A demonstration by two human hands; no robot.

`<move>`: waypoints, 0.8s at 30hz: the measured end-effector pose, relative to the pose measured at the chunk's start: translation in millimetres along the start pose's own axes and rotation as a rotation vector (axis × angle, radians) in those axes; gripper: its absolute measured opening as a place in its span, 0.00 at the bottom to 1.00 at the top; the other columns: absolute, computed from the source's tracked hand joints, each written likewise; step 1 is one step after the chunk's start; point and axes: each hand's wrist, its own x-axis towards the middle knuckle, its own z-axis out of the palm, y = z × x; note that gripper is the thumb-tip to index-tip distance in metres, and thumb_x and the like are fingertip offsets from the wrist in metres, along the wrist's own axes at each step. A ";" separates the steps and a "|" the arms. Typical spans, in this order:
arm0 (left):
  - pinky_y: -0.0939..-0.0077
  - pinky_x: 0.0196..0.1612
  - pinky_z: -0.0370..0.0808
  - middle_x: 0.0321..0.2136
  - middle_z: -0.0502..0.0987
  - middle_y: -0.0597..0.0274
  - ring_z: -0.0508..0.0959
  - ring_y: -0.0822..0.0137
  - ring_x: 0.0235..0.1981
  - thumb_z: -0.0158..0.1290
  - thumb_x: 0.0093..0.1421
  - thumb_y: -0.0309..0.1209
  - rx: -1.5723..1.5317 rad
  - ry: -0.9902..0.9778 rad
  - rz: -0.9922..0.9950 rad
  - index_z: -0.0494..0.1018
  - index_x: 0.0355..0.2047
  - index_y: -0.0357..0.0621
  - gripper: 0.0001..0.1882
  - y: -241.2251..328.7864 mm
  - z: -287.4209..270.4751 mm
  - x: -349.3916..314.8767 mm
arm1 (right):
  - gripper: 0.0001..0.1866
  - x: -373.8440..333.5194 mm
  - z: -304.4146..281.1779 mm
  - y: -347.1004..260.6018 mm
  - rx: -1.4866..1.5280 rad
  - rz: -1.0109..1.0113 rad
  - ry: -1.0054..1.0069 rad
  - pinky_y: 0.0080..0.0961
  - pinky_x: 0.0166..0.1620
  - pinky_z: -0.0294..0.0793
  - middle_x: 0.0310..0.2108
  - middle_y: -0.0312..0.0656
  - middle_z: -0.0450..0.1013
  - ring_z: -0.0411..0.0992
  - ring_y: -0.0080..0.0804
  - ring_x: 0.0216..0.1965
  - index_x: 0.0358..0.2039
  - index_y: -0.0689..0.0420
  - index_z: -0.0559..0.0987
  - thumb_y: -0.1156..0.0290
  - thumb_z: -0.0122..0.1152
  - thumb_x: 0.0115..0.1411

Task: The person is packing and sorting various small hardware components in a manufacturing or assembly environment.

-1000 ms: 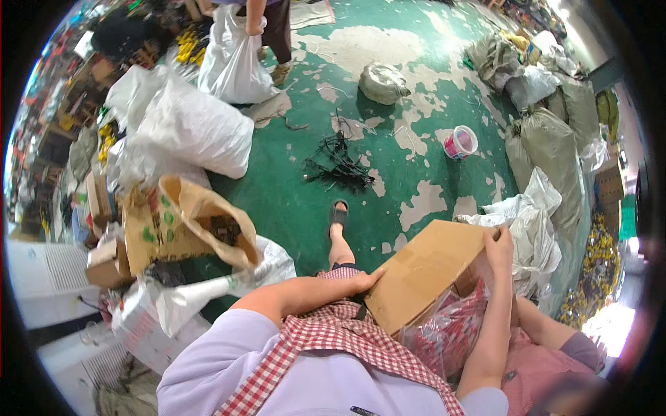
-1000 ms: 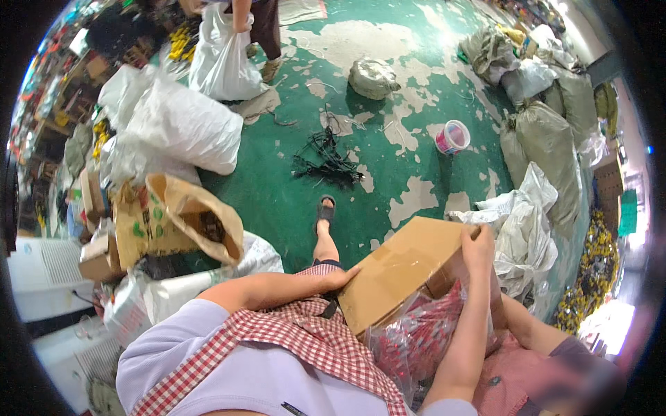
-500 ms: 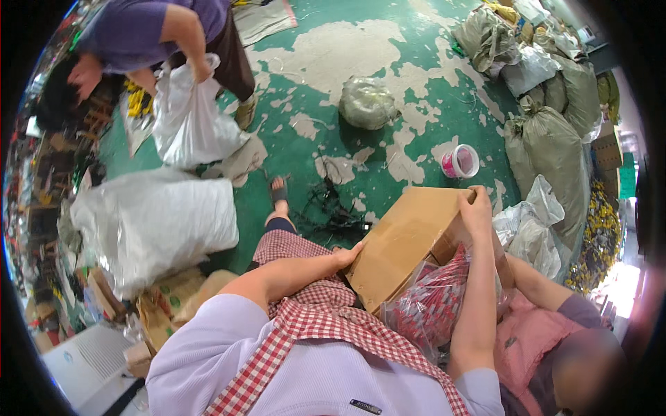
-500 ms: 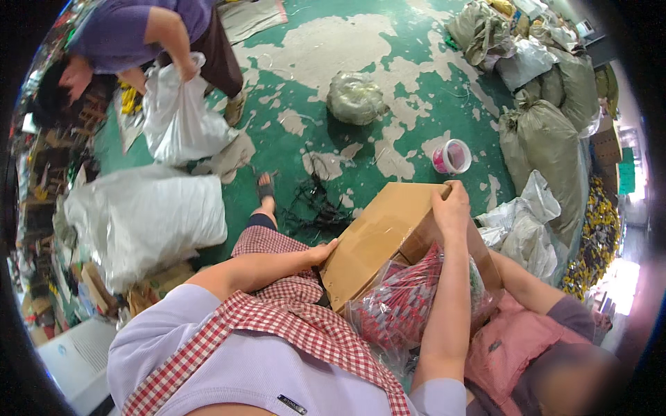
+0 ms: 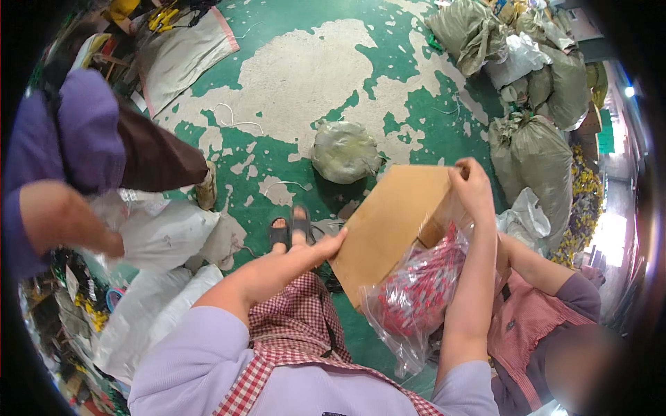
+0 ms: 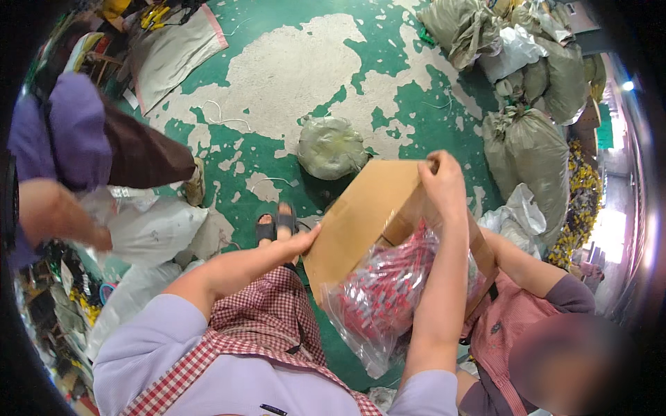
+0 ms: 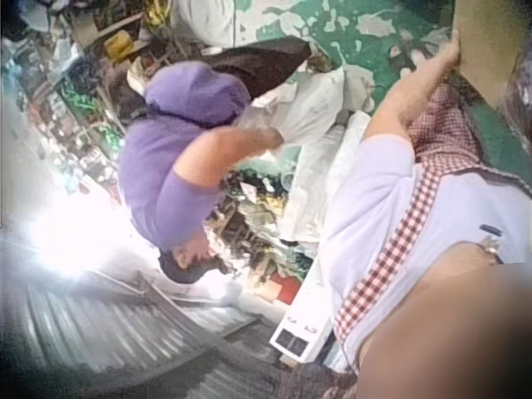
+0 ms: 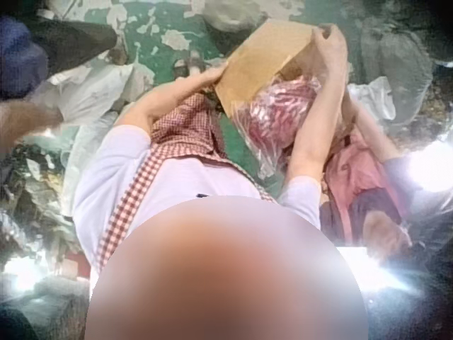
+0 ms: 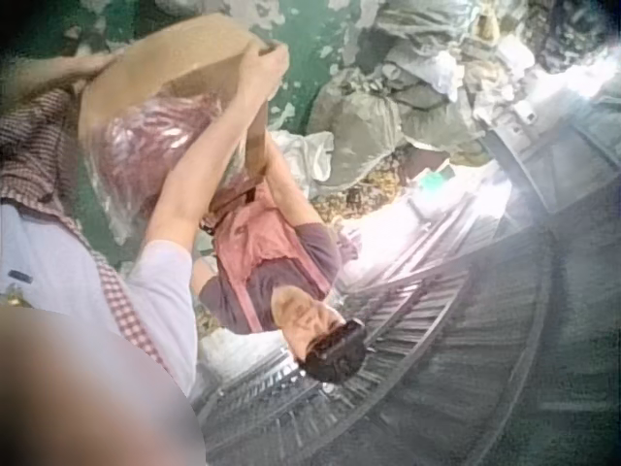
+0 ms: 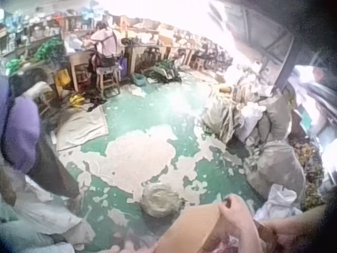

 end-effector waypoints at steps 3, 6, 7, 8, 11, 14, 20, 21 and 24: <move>0.65 0.50 0.61 0.47 0.63 0.38 0.65 0.50 0.49 0.28 0.49 0.66 0.032 0.195 0.014 0.61 0.46 0.25 0.48 14.1 -74.7 71.0 | 0.19 76.5 22.9 -35.7 -0.016 -0.090 -0.007 0.32 0.44 0.64 0.35 0.54 0.69 0.66 0.45 0.39 0.35 0.66 0.71 0.63 0.53 0.47; 0.66 0.50 0.61 0.44 0.67 0.41 0.65 0.50 0.49 0.28 0.50 0.65 -0.022 0.050 -0.076 0.64 0.46 0.29 0.46 62.5 -112.0 116.3 | 0.22 141.7 44.7 -25.6 -0.145 -0.025 -0.100 0.32 0.47 0.62 0.39 0.54 0.67 0.65 0.46 0.42 0.38 0.67 0.70 0.61 0.52 0.48; 0.66 0.50 0.61 0.44 0.67 0.41 0.65 0.50 0.49 0.28 0.50 0.65 -0.046 0.177 -0.081 0.64 0.46 0.29 0.46 7.3 -184.0 151.4 | 0.22 185.5 68.0 -71.5 -0.089 -0.108 -0.132 0.32 0.48 0.61 0.40 0.54 0.67 0.64 0.45 0.44 0.39 0.66 0.70 0.61 0.53 0.48; 0.66 0.49 0.61 0.44 0.67 0.42 0.65 0.50 0.49 0.29 0.50 0.64 -0.379 0.234 0.037 0.64 0.45 0.27 0.46 -35.2 -313.4 151.8 | 0.22 216.0 92.0 -145.0 0.069 -0.252 -0.138 0.32 0.48 0.61 0.40 0.54 0.67 0.64 0.45 0.44 0.39 0.66 0.70 0.61 0.53 0.48; 0.66 0.50 0.60 0.45 0.65 0.40 0.65 0.49 0.49 0.30 0.50 0.64 -0.195 0.167 -0.107 0.63 0.46 0.28 0.45 64.7 -221.8 180.2 | 0.20 248.0 132.9 -66.6 -0.116 -0.048 -0.140 0.33 0.48 0.61 0.39 0.50 0.67 0.62 0.45 0.44 0.38 0.64 0.70 0.63 0.54 0.47; 0.66 0.55 0.54 0.51 0.58 0.39 0.59 0.50 0.54 0.29 0.50 0.64 -0.081 0.269 -0.243 0.56 0.51 0.28 0.46 69.1 -252.3 206.8 | 0.17 282.9 200.2 -68.6 -0.050 -0.101 -0.078 0.34 0.45 0.62 0.36 0.47 0.67 0.63 0.43 0.42 0.36 0.61 0.70 0.65 0.55 0.47; 0.65 0.59 0.44 0.57 0.45 0.44 0.47 0.51 0.59 0.26 0.52 0.62 -0.014 0.343 -0.072 0.41 0.58 0.39 0.43 34.3 -304.4 319.8 | 0.14 339.3 370.3 -32.5 -0.022 -0.200 0.128 0.35 0.41 0.61 0.31 0.44 0.65 0.63 0.42 0.37 0.31 0.59 0.69 0.69 0.56 0.43; 0.63 0.59 0.44 0.57 0.46 0.43 0.47 0.50 0.58 0.25 0.54 0.59 -0.019 0.237 -0.186 0.41 0.58 0.40 0.41 24.1 -306.3 327.7 | 0.12 339.4 387.5 -30.4 0.014 -0.159 0.182 0.35 0.40 0.60 0.29 0.44 0.65 0.62 0.42 0.35 0.29 0.59 0.69 0.69 0.57 0.43; 0.67 0.58 0.47 0.56 0.48 0.44 0.49 0.53 0.58 0.28 0.58 0.53 0.060 0.259 0.128 0.44 0.57 0.38 0.36 4.6 -300.5 318.4 | 0.10 323.7 401.6 -22.2 0.139 -0.097 0.175 0.35 0.37 0.60 0.26 0.43 0.63 0.61 0.42 0.32 0.26 0.58 0.68 0.71 0.57 0.42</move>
